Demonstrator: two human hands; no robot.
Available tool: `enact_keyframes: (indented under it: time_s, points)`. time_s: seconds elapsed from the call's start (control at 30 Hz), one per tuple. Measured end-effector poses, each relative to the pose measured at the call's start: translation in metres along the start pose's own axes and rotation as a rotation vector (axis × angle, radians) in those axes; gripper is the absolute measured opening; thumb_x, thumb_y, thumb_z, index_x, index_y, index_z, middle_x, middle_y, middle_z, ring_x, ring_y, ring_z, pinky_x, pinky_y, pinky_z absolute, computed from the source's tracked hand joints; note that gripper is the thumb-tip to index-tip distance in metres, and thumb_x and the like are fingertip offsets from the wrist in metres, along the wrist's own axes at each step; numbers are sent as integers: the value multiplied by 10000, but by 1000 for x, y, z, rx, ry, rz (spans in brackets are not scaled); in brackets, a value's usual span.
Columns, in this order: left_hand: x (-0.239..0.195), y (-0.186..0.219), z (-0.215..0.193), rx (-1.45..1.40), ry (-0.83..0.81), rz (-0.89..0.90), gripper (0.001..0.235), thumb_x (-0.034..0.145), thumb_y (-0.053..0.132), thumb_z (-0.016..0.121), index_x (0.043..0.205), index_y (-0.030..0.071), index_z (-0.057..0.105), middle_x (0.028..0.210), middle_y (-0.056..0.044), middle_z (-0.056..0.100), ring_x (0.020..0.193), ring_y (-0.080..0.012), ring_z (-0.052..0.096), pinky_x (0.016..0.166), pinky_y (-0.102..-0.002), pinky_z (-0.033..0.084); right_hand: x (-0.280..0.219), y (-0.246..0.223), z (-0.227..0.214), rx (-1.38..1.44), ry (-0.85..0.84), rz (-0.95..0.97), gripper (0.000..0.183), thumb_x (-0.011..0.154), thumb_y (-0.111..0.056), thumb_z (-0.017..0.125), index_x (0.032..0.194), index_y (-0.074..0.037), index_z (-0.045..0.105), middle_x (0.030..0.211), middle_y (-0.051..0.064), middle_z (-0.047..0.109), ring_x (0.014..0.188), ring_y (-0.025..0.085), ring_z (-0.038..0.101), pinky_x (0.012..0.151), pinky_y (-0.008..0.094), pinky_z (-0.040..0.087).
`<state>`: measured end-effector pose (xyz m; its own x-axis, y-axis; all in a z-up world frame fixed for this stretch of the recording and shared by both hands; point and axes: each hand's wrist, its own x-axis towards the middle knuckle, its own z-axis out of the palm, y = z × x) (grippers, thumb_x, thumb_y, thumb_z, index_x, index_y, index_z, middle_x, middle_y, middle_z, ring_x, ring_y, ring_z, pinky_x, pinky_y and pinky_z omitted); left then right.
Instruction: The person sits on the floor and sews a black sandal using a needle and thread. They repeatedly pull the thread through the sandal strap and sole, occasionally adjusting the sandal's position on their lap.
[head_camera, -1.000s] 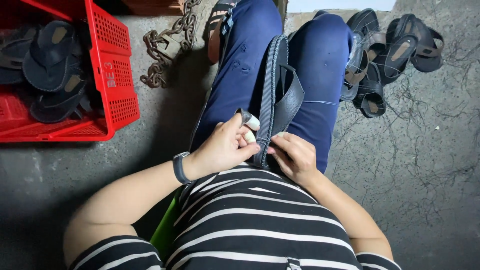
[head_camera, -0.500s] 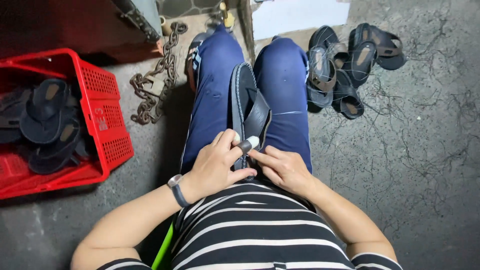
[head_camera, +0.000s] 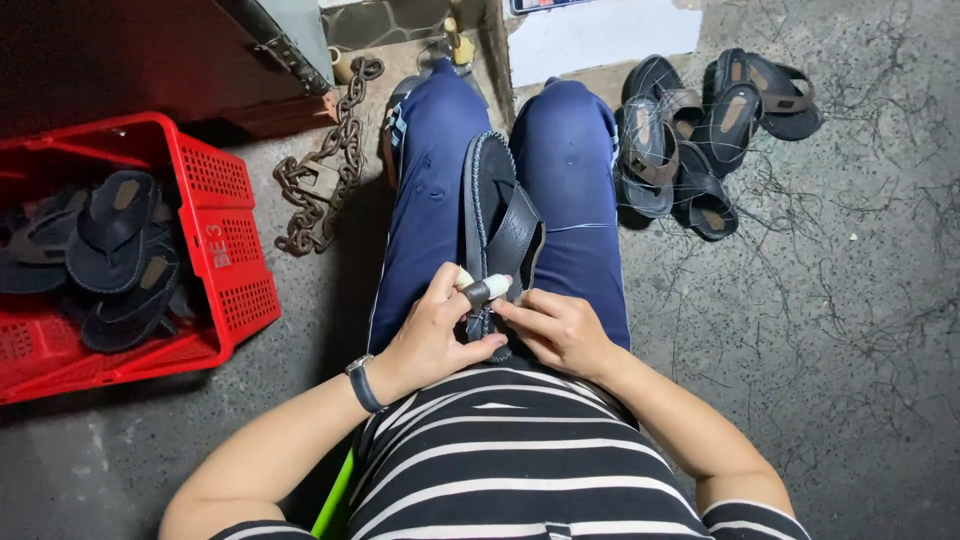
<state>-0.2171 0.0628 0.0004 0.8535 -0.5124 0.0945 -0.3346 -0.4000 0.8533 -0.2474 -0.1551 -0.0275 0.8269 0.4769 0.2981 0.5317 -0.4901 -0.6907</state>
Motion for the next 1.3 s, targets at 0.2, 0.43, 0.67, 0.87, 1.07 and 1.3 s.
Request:
enact_keyframes:
  time_s: [0.2,0.43,0.67,0.87,1.07,1.3]
  points:
    - [-2,-4,-1,21,3,-4,459,678,257,791,1064,48,660,901,-31,435,655,-185,597,572,-303,535,16,-18,-21,-25,-115,22,312,903,-130,524,1192,-126,641,749,71,559,587,281,621,507,353,519]
    - [-2,-7,9,26,30,11,435,685,227,774,1064,49,652,911,-51,419,651,-229,574,586,-328,528,13,-23,-28,16,-203,153,360,901,-130,498,1245,-137,604,710,88,532,581,322,616,498,389,502]
    - [-10,-4,4,-102,116,-12,440,690,276,812,997,18,631,901,-51,435,657,-220,588,608,-323,515,11,-16,-4,-68,7,25,211,889,-160,633,1089,-121,691,789,7,601,635,200,634,569,262,523]
    - [-8,2,-4,-143,103,-53,557,668,290,851,1069,-9,606,890,-64,453,669,-247,602,639,-344,511,17,-16,-16,-109,-77,-21,259,900,-140,587,1144,-108,666,772,36,586,589,211,615,520,284,513]
    - [-14,-8,4,-181,84,-80,678,693,280,841,1255,25,560,963,-69,454,716,-204,621,662,-335,515,17,-17,-17,-181,-127,-22,302,912,-115,539,1203,-104,620,715,37,508,532,218,579,467,293,487]
    - [-16,-17,3,-240,85,-106,750,650,300,883,1275,35,563,977,-74,459,688,-188,627,654,-315,525,26,-16,-8,-180,7,-163,229,888,-68,581,1102,-40,659,706,67,512,513,228,543,446,288,461]
